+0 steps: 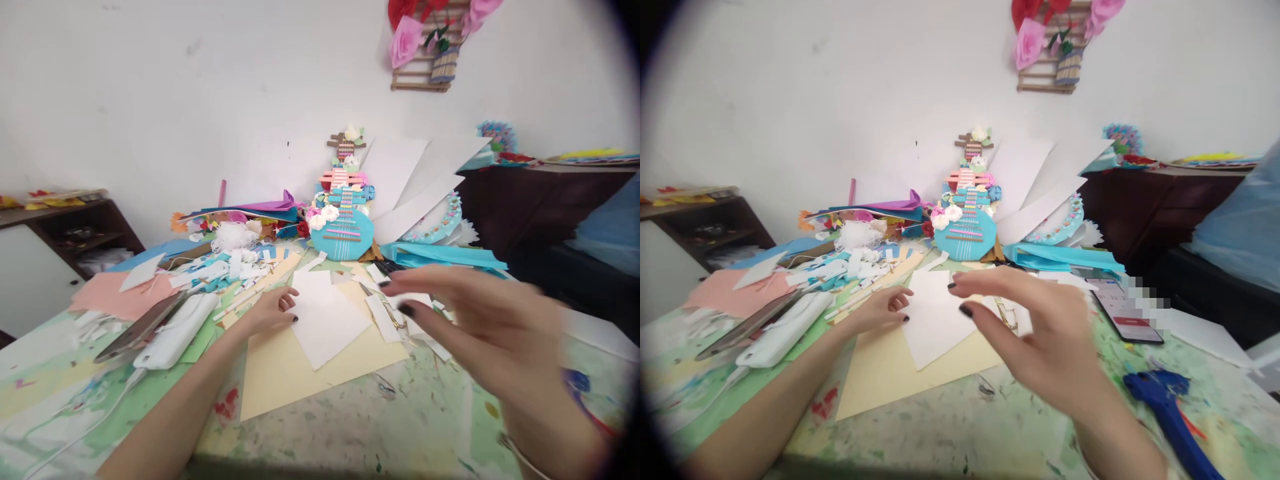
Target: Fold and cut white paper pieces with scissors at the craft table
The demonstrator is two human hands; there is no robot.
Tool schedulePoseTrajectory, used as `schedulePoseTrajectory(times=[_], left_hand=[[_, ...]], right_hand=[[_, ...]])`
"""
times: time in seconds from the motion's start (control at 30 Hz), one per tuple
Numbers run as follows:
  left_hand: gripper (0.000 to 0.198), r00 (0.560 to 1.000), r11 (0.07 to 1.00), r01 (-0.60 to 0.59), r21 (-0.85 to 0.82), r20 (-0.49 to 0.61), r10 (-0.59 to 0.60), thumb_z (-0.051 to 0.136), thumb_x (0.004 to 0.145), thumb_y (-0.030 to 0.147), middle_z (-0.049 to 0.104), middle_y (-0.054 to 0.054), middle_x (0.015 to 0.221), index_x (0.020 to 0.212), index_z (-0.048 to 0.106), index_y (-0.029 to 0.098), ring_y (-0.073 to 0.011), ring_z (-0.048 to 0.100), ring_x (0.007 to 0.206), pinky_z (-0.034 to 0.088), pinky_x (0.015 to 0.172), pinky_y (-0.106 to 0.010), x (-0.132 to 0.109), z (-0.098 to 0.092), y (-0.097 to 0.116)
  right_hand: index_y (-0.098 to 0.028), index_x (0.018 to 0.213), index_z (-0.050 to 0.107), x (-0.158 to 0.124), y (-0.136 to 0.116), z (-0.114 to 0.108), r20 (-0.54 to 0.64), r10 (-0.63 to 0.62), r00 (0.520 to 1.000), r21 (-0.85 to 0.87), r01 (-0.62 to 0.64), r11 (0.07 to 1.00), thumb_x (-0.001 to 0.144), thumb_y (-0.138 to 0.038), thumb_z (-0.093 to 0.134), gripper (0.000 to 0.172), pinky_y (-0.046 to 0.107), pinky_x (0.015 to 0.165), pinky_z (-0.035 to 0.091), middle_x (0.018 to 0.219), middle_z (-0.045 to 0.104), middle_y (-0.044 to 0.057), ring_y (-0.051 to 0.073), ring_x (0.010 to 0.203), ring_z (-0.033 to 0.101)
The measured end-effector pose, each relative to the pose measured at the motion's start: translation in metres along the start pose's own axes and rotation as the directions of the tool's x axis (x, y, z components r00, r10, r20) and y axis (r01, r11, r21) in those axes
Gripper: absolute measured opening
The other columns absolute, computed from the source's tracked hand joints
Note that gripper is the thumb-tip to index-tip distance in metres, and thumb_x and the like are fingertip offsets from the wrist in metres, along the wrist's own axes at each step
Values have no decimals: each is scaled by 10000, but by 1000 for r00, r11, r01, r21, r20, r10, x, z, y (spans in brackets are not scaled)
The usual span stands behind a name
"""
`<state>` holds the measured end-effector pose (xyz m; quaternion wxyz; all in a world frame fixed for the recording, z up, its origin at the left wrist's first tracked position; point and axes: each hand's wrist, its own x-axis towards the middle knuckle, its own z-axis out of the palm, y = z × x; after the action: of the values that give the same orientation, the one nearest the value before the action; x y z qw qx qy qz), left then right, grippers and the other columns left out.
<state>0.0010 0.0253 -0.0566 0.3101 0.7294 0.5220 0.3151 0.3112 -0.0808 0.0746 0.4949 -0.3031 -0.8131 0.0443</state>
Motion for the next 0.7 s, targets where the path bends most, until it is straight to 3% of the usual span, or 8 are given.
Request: schedulePoseTrajectory(times=[0.07, 0.13, 0.2, 0.33, 0.5, 0.6, 0.67, 0.7], left_hand=[[393, 999, 1000, 1, 3, 38, -1, 632, 575, 170, 611, 8, 717, 964, 582, 176, -127, 579, 627, 472, 580, -244, -1, -3, -1], [349, 999, 1000, -19, 11, 27, 18, 593, 609, 158, 609, 6, 711, 957, 585, 174, -128, 580, 636, 472, 592, -245, -1, -3, -2], [308, 999, 998, -42, 41, -25, 43, 568, 643, 160, 611, -1, 724, 950, 590, 175, -127, 578, 646, 472, 609, -249, 0, 0, -3], [251, 985, 995, -49, 83, -163, 62, 535, 698, 180, 622, -19, 773, 943, 593, 179, -142, 591, 703, 478, 642, -264, 5, 8, -5], [265, 927, 985, -96, 140, -349, 140, 493, 743, 187, 598, -70, 980, 1000, 552, 173, -170, 583, 878, 492, 743, -300, 6, 11, 4], [259, 931, 940, -209, 271, -239, 276, 560, 749, 276, 581, -75, 1049, 996, 553, 197, -203, 529, 1002, 449, 838, -330, -4, 10, 25], [294, 952, 922, -303, 241, 38, 303, 591, 740, 333, 583, -69, 1041, 1006, 547, 217, -204, 528, 980, 442, 828, -321, -14, 12, 41], [349, 939, 914, -335, 228, 157, 305, 618, 716, 349, 570, -75, 1062, 1030, 534, 220, -214, 517, 984, 437, 822, -323, -18, 15, 48]], right_hand=[[-256, 1008, 612, 7, 19, 24, 235, 11, 972, -1, -12, 1000, 779, -49, 489, 332, 293, 813, 503, 963, 673, 11, 164, 910, 619], [-217, 1042, 608, -5, 46, 51, 484, -3, 875, -32, 21, 999, 700, 21, 460, 441, 351, 937, 437, 1107, 624, 43, 194, 1092, 521], [-176, 1088, 591, -24, 74, 72, 606, 42, 794, -81, 9, 997, 626, 58, 442, 539, 373, 976, 398, 1219, 556, 80, 214, 1183, 433], [-137, 1160, 543, -49, 105, 96, 653, 72, 754, -133, 20, 991, 592, 60, 429, 612, 384, 960, 388, 1229, 536, 118, 230, 1167, 418], [-143, 919, 627, -47, 105, 109, 589, 167, 791, -284, 8, 959, 713, 16, 419, 334, 343, 795, 433, 883, 643, 97, 224, 923, 527], [-155, 831, 638, -47, 106, 112, 546, 185, 817, -314, -5, 950, 758, -30, 440, 246, 325, 750, 433, 819, 645, 91, 215, 861, 545], [-166, 815, 643, -49, 108, 112, 515, 184, 837, -293, -29, 956, 752, -35, 460, 234, 311, 749, 433, 821, 650, 83, 203, 853, 553], [-172, 809, 645, -50, 110, 111, 507, 180, 843, -274, -40, 961, 746, -35, 471, 231, 305, 752, 433, 816, 654, 76, 198, 853, 557]])
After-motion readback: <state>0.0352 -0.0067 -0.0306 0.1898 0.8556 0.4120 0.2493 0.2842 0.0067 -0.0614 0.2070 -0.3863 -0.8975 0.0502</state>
